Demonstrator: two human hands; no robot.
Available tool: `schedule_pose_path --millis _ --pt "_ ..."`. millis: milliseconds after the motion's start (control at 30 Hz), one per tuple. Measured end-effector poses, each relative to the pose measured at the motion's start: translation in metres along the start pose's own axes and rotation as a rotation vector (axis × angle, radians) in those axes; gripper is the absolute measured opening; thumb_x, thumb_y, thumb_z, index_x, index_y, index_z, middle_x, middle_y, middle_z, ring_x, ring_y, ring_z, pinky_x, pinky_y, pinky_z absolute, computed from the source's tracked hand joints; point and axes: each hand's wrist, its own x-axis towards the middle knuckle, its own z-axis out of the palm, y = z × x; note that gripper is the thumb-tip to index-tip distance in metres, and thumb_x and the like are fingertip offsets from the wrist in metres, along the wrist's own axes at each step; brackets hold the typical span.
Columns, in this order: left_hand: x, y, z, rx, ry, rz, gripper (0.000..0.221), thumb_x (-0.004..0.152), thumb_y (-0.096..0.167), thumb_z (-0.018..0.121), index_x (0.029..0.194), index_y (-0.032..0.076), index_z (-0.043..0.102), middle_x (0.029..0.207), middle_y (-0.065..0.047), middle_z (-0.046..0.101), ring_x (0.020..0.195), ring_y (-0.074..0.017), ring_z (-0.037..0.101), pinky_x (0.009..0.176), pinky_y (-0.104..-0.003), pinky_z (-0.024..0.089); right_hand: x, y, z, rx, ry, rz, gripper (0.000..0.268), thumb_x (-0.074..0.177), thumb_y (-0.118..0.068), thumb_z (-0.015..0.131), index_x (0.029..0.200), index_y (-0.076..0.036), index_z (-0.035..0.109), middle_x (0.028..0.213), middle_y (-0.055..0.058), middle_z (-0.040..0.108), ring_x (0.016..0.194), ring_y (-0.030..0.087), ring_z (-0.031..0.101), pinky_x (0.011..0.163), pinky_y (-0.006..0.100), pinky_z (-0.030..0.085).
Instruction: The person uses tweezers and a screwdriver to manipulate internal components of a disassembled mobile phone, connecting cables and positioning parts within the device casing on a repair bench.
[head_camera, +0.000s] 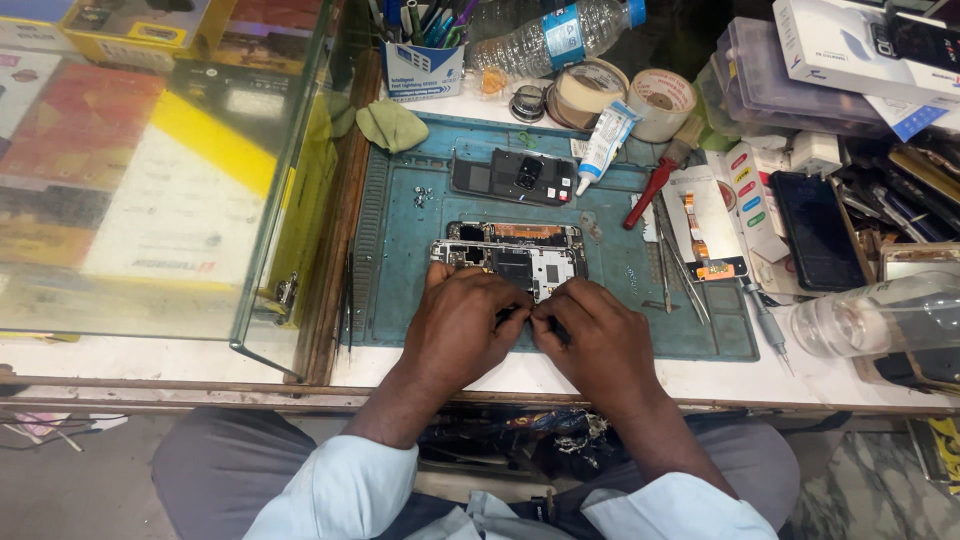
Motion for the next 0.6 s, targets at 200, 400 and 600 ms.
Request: schedule_pose_path --millis 200,400,600 --pt "0.001 0.002 -0.0001 0.023 -0.01 -0.031 0.007 0.082 0.017 0.075 0.087 0.013 0.078 0.084 -0.003 0.076 0.087 -0.0249 0.069 0.087 -0.043 0.039 -0.0026 0.0014 -0.0021 0.05 0.019 -0.009 0.013 0.079 -0.013 0.082 0.087 -0.012 0.071 0.088 0.0 0.067 0.084 0.021 0.07 0.067 0.035 0.056" --pt "0.0014 0.0026 0.0001 0.038 -0.005 -0.031 0.007 0.082 0.018 0.075 0.087 0.014 0.078 0.082 -0.002 0.075 0.086 -0.0247 0.069 0.086 -0.044 0.038 -0.0072 0.0086 -0.0036 0.176 0.048 0.052 0.016 0.081 -0.013 0.083 0.091 -0.007 0.072 0.091 0.005 0.067 0.084 0.023 0.069 0.072 0.035 0.056" --pt "0.0014 0.0028 0.0017 0.046 0.009 -0.027 0.005 0.08 0.019 0.075 0.083 0.015 0.077 0.081 -0.002 0.074 0.086 -0.0235 0.069 0.086 -0.044 0.038 -0.0101 0.0094 -0.0009 0.153 0.066 0.021 0.016 0.082 -0.011 0.083 0.095 -0.006 0.074 0.094 0.006 0.068 0.09 0.025 0.069 0.078 0.037 0.056"
